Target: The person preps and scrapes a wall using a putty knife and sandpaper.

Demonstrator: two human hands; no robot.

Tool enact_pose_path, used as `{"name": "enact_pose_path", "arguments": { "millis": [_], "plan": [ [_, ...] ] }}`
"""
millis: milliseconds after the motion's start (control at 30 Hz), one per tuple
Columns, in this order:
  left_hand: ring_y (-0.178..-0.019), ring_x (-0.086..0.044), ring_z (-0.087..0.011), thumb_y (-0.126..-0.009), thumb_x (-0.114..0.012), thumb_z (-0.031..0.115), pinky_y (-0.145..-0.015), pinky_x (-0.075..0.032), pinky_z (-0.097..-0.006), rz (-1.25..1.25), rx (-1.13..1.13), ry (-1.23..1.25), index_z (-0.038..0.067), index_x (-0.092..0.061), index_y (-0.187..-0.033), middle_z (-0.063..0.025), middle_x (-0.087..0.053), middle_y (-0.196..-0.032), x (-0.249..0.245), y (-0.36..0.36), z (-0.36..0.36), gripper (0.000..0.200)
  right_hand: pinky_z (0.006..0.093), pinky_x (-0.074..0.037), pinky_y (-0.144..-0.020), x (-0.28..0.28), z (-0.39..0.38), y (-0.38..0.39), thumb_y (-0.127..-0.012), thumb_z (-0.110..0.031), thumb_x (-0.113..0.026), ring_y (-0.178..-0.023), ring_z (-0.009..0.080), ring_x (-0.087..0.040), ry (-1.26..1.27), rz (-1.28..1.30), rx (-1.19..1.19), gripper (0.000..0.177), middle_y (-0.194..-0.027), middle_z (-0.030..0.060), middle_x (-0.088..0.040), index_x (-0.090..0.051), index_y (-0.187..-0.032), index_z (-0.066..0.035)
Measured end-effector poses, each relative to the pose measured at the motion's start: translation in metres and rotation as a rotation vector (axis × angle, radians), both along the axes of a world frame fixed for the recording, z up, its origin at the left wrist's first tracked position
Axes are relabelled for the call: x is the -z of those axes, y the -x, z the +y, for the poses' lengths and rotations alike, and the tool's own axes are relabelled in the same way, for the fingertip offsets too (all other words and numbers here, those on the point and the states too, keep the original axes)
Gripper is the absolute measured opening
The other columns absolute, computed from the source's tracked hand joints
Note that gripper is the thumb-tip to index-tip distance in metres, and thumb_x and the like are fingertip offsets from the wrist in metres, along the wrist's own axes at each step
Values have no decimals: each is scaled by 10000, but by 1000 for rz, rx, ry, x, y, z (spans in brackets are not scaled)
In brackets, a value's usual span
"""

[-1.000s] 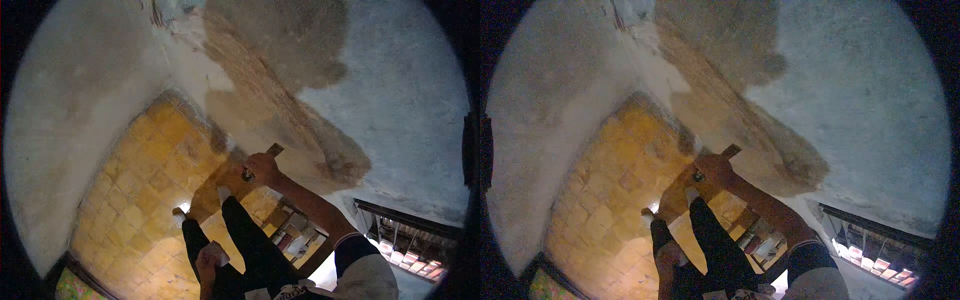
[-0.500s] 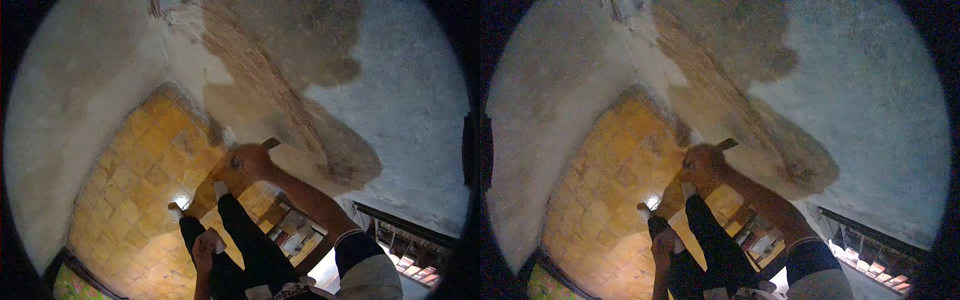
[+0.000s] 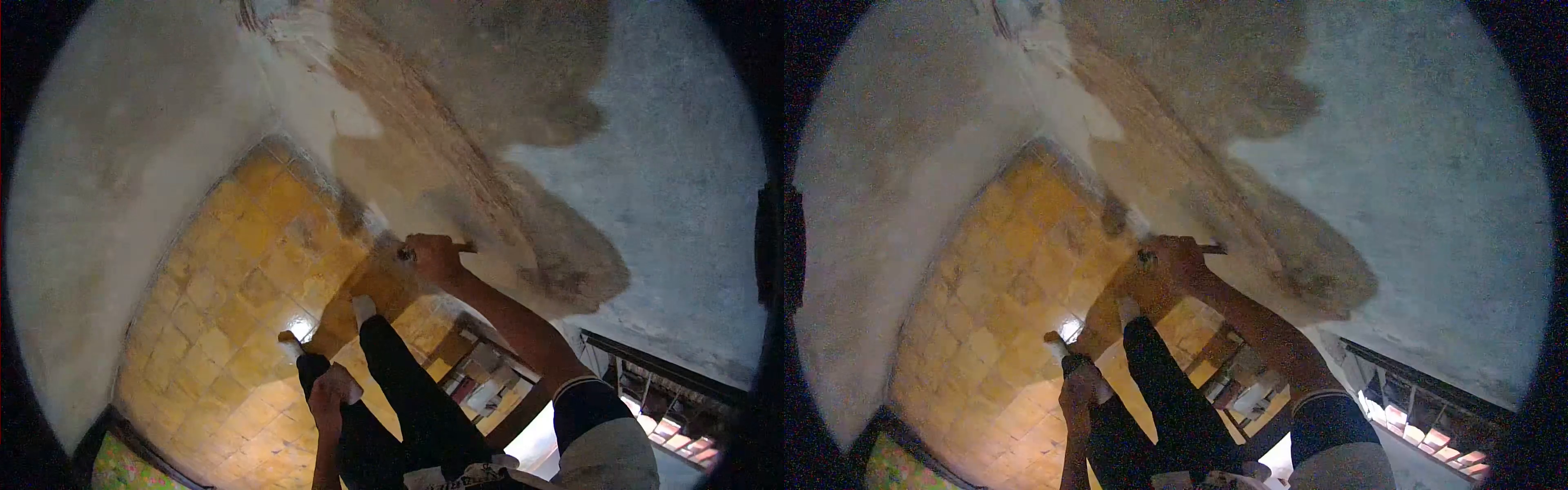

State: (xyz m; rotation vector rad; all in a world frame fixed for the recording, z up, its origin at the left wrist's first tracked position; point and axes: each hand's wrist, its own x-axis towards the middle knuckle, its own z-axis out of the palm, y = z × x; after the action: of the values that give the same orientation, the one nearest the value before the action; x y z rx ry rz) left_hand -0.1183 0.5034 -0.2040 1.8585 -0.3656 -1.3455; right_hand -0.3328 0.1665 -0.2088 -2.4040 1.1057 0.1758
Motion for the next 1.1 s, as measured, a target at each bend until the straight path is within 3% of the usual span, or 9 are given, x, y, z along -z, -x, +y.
{"name": "enact_pose_path", "arguments": {
  "millis": [133,233,300,500,567,633,833,967,1100],
  "plan": [
    [-924,-554,-164,-879,-634,169,-819,-470,-311,440,-310,24,-4,-534,-1121,-50,-574,-1004,22,-2,10,314,433,-512,-618,-12,20,-16,-668,-177,-719,-713,277,-643,176,-142,-120,387,-754,86,-625,-675,-1051,-210],
    [-940,-552,-155,-905,-603,143,-807,-471,-294,-9,84,62,4,-533,-1136,-48,-570,-1006,5,2,-8,279,430,-518,-611,-12,14,-15,-709,-196,-687,-700,271,-643,145,-41,-118,382,-726,66,-610,-661,-1088,-240],
    [-942,-544,-141,-917,-584,143,-804,-465,-280,149,-44,92,10,-534,-1129,-49,-562,-1013,2,6,-16,255,424,-523,-600,-7,29,-24,-734,-217,-669,-699,269,-644,308,-294,-185,368,-712,55,-606,-649,-1100,-256],
    [-930,-541,-122,-895,-620,136,-806,-462,-274,262,-227,46,9,-544,-1109,-35,-566,-994,13,10,-31,260,419,-528,-569,-43,4,-36,-745,-193,-651,-695,267,-650,-2,127,-209,359,-717,59,-602,-642,-1099,-254],
    [-916,-540,-114,-893,-626,130,-797,-465,-273,283,-248,134,3,-550,-1099,-25,-569,-984,19,7,-28,253,428,-533,-591,-47,21,-44,-758,-189,-643,-707,267,-654,137,-147,-200,350,-723,74,-612,-642,-1100,-258],
    [-904,-534,-104,-904,-618,117,-788,-465,-264,113,-32,194,-1,-555,-1094,-15,-571,-978,10,5,-39,232,437,-536,-617,-49,21,-40,-770,-191,-638,-725,273,-657,79,-147,-147,333,-729,92,-620,-645,-1097,-249],
    [-925,-525,-100,-929,-572,76,-815,-464,-261,100,-38,329,2,-562,-1116,-23,-578,-1015,36,10,-57,202,453,-525,-709,-35,54,-12,-785,-262,-644,-761,334,-645,-217,-57,-13,320,-761,161,-627,-644,-1089,-160],
    [-913,-553,-130,-971,-515,160,-792,-465,-254,579,-355,344,-5,-542,-1185,-39,-586,-1017,41,67,-107,272,447,-488,-778,-9,147,43,-801,-368,-635,-850,357,-622,-360,61,123,420,-846,197,-618,-632,-1022,-11],
    [-846,-589,-174,-982,-464,200,-685,-448,-268,216,295,405,1,-473,-1327,-85,-618,-999,80,116,-163,398,452,-458,-849,-7,200,98,-774,-367,-706,-968,351,-604,-684,230,186,477,-980,217,-607,-605,-1056,3]
  ]
}}
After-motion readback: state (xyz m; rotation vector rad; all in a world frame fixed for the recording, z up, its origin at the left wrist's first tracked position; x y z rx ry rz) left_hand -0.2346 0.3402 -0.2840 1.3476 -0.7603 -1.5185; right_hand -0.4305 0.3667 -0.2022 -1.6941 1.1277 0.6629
